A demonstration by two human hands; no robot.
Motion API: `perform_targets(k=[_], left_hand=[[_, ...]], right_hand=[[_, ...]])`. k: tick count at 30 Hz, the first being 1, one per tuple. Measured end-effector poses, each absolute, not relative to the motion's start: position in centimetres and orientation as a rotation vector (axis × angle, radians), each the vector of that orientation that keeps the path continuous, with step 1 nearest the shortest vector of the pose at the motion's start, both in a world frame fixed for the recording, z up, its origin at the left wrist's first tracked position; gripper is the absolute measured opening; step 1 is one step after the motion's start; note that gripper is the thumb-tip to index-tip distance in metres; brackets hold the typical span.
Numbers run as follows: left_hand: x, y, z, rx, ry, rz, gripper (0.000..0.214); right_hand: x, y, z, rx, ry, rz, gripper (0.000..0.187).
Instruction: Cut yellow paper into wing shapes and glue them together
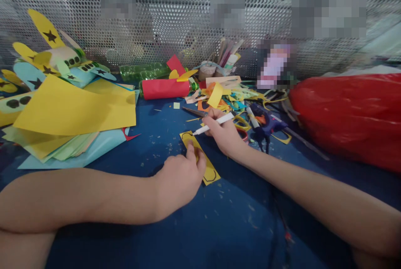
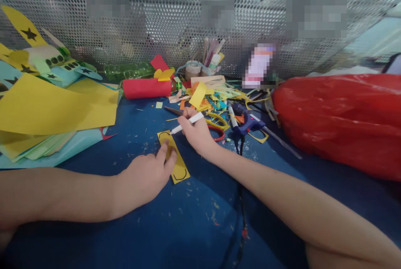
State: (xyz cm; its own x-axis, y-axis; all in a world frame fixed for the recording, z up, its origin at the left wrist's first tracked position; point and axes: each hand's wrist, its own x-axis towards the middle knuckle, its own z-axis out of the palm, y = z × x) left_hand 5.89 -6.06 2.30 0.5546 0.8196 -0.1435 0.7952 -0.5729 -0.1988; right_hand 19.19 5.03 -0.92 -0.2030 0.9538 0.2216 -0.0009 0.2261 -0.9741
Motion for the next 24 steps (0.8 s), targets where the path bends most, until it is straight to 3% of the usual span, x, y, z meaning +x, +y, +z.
perform_targets(k=[7, 11, 15, 19, 24], left_hand=[[5.6, -6.2, 2.3, -2.586, -1.322, 0.201, 0.054], [4.9, -3.9, 3.2, -2.744, -1.172, -0.030, 0.032], [3.0, 0.7, 3.5, -2.723, -1.611, -0.588, 0.020], [1.2, 4.6, 2.0, -2.742, -1.770, -1.027, 0.015], [0.6, 5.8, 0.6, -2.816, -1.761, -1.206, 0.020]], right_hand=[[18.8, 5.4, -0.4, -0.890, -1.174, 1.324, 0.043], [18.9, 5.8, -0.4, -0.881, -1.154, 1.323, 0.043], [19.0, 5.5, -0.3, -0.777, -1.148, 1.271, 0.030], [19.0, 4.9, -0.2, -0.743, -1.330, 1.197, 0.009], [19.0, 4.1, 0.1, -0.830, -1.500, 1.093, 0.014]])
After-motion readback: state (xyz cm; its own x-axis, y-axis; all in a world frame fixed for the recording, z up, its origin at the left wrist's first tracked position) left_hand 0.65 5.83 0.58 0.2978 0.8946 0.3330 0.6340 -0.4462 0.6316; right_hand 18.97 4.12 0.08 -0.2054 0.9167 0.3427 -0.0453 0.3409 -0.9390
